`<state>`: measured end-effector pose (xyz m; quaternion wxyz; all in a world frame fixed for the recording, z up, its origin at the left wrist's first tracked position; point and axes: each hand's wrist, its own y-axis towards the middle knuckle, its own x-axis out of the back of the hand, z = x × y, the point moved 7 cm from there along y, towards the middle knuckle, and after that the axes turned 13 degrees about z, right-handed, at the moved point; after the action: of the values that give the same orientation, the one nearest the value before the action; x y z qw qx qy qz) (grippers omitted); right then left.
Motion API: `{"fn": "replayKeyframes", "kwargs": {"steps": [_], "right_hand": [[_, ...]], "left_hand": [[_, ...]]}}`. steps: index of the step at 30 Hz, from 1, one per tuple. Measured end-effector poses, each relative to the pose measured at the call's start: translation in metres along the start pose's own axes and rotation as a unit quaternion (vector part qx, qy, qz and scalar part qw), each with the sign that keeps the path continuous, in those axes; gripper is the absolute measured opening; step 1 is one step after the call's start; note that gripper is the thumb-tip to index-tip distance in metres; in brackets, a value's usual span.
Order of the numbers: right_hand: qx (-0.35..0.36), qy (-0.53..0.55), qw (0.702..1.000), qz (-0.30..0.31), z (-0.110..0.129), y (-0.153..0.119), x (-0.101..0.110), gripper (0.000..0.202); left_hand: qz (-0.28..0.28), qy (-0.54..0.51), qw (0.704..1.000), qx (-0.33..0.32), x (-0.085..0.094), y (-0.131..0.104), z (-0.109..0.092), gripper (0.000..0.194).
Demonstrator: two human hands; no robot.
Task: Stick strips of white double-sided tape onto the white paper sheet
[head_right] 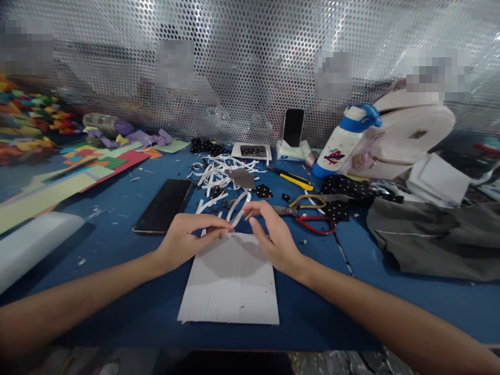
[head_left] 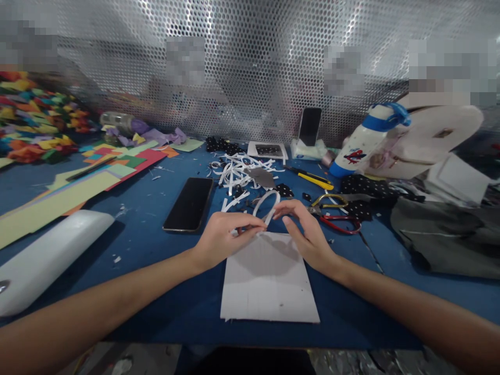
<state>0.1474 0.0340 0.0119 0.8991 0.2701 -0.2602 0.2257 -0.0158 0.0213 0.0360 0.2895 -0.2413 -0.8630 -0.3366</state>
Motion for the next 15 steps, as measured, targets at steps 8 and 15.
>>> {"fn": "replayKeyframes", "kwargs": {"steps": [8,15], "right_hand": [[-0.028,0.06,0.998,0.024,-0.0025,-0.0006,-0.0043,0.021],[-0.06,0.076,0.994,0.042,-0.0054,0.0016,-0.0054,0.018]], "left_hand": [[0.004,0.002,1.0,0.0,-0.001,0.0009,0.0014,0.012],[0.02,-0.005,0.999,-0.031,-0.0051,-0.0005,0.0018,0.015]]}}
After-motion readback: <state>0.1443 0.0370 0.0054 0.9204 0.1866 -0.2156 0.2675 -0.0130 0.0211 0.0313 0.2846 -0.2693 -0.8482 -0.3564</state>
